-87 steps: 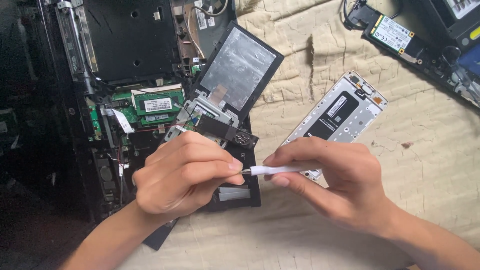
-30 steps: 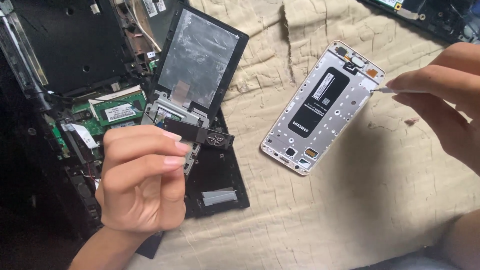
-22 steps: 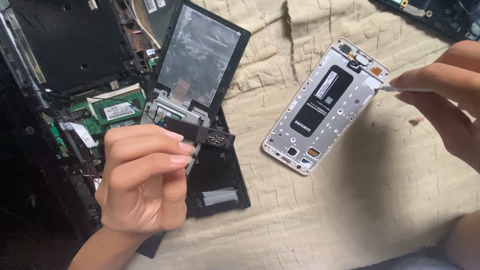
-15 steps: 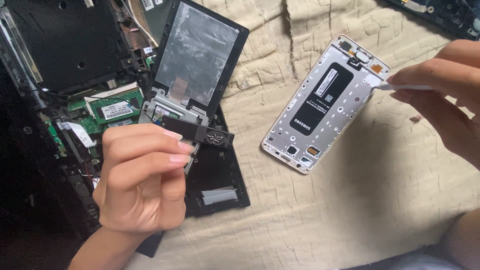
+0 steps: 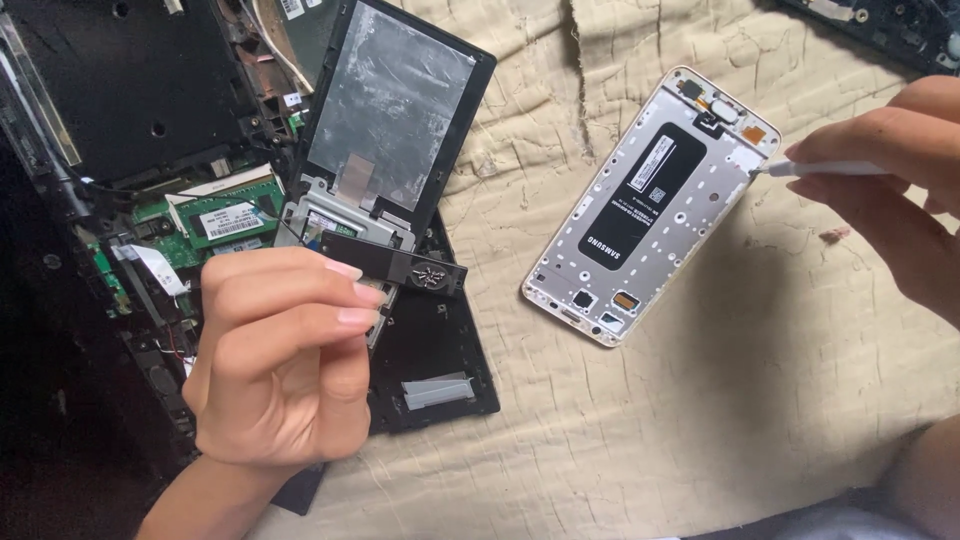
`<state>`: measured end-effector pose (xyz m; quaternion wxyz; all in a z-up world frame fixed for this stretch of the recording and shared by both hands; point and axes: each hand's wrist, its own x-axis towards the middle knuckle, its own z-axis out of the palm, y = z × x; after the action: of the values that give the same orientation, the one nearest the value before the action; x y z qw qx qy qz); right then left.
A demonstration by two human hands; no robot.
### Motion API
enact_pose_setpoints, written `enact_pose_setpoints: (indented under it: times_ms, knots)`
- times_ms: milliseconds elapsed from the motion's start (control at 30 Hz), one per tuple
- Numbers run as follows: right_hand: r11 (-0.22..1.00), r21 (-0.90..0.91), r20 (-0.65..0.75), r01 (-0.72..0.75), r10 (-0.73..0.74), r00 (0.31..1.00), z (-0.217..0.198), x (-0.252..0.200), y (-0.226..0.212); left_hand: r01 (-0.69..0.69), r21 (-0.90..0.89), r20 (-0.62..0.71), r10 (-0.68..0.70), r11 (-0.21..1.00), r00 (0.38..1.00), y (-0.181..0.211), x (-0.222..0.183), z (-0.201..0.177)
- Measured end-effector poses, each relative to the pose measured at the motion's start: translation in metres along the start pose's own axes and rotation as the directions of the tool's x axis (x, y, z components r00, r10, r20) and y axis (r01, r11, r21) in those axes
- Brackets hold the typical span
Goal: Using a small screwdriver to remove screws and disassemble components from a laptop and a mobile phone frame.
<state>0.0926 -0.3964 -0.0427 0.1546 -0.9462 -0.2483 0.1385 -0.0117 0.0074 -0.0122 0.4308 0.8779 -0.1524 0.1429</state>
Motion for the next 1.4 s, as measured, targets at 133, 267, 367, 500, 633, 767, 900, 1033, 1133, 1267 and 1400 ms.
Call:
enact_pose_setpoints:
  times_ms: [133,267,367,500,633,767,900,1033,1133,1267,1400]
  knots:
    - [0.998,-0.013,0.009,-0.062,0.062,0.998,-0.001,-0.003,-0.001,-0.008,0.002,-0.010,0.008,1.000,1.000,-0.001,0.000,0.001]
    - [0.998,-0.005,0.016,-0.067,0.067,0.998,-0.004,-0.002,-0.004,-0.007,0.003,0.004,0.007,1.000,1.000,0.000,0.001,0.000]
    - [0.997,-0.065,0.021,-0.029,0.031,0.999,-0.004,0.000,-0.001,-0.003,0.007,0.003,0.003,1.000,1.000,0.002,0.002,0.001]
    - [0.994,-0.063,-0.014,0.084,-0.085,0.996,-0.028,0.014,-0.047,-0.031,0.026,-0.019,0.032,0.999,0.999,0.005,0.006,0.004]
    - [0.898,0.150,-0.159,0.415,-0.392,0.906,-0.046,0.030,-0.123,-0.118,0.023,0.015,0.118,0.993,0.993,0.005,0.012,0.008]
    - [0.785,0.164,-0.285,0.597,-0.542,0.791,-0.048,0.031,-0.172,-0.284,-0.056,0.106,0.288,0.957,0.952,0.004,0.019,0.012]
    - [0.748,0.143,-0.307,0.648,-0.589,0.748,-0.040,0.030,-0.181,-0.367,-0.085,0.135,0.375,0.926,0.917,0.007,0.023,0.011]
    - [0.748,0.117,-0.320,0.653,-0.594,0.738,-0.036,0.030,-0.184,-0.388,-0.058,0.070,0.391,0.920,0.918,0.008,0.026,0.011]
    - [0.739,0.128,-0.334,0.662,-0.596,0.730,-0.034,0.030,-0.184,-0.384,-0.056,0.062,0.387,0.922,0.920,0.009,0.026,0.010]
    - [0.715,0.128,-0.358,0.687,-0.613,0.704,-0.033,0.030,-0.185,-0.386,-0.049,0.051,0.388,0.921,0.920,0.009,0.026,0.009]
    - [0.714,0.122,-0.372,0.690,-0.611,0.698,-0.033,0.030,-0.185,-0.315,-0.063,0.051,0.318,0.947,0.947,0.010,0.025,0.009]
